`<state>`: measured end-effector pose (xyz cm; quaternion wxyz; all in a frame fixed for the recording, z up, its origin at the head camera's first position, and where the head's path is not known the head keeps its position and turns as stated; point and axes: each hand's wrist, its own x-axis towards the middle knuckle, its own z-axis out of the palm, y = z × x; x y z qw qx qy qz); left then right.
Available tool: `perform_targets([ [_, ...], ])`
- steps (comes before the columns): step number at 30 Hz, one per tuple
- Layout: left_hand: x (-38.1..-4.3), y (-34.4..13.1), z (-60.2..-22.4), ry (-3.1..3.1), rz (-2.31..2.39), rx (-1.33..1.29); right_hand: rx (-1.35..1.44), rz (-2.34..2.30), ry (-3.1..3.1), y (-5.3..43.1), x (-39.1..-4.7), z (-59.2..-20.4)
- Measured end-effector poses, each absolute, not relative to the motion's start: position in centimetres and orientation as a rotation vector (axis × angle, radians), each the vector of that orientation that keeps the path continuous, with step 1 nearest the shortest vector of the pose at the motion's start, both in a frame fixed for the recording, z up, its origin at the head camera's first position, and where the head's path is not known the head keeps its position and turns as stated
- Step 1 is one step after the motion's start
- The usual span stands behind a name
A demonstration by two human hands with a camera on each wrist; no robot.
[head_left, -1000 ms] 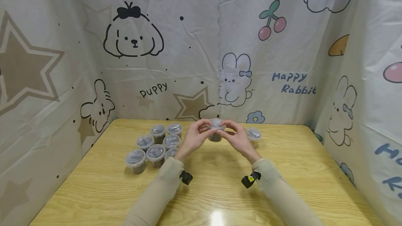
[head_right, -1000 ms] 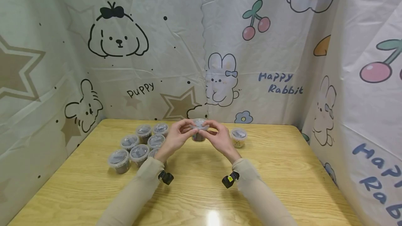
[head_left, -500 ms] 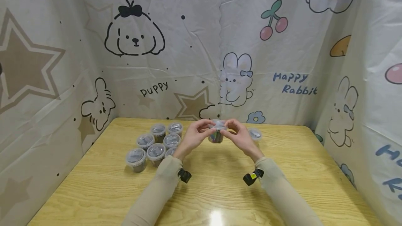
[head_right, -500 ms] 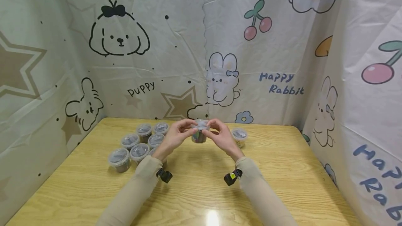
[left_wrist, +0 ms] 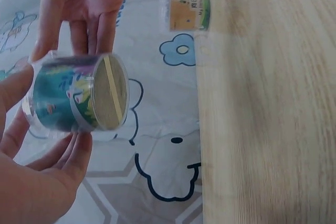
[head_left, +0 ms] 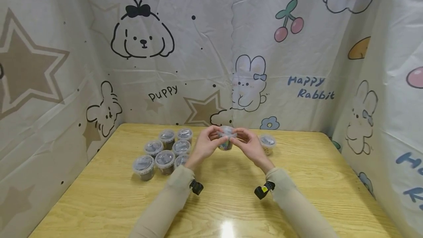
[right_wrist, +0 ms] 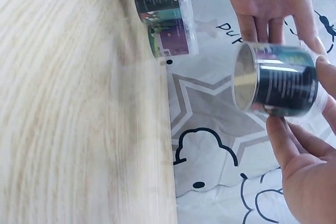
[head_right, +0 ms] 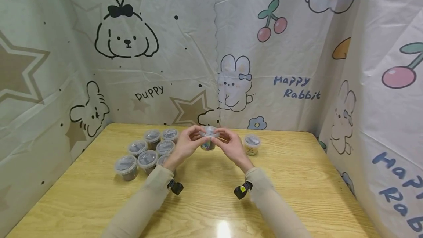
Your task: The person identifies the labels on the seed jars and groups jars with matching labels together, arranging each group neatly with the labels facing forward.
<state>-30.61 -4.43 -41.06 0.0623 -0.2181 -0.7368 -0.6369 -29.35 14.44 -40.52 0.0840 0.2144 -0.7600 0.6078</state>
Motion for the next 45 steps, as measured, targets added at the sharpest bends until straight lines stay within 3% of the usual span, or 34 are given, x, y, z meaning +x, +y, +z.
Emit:
perform_targets([
  [11, -28.4, -4.5, -38.9, -2.211, -1.902, -0.764, 0.591, 1.783, -2.247, 14.6, -28.9, -40.2],
  [23, -30.5, -4.8, -41.1, -2.236, -1.917, -0.804, 0.612, 1.798, -2.214, 15.1, -30.1, -42.1],
  [39, -28.1, -4.3, -38.8, -2.125, -1.853, -0.718, 0.613, 1.816, -2.193, 13.9, -28.4, -39.9],
  [45, -28.1, -4.3, -38.7, -2.12, -1.852, -0.76, 0.562, 1.796, -2.198, 14.3, -29.7, -41.3],
])
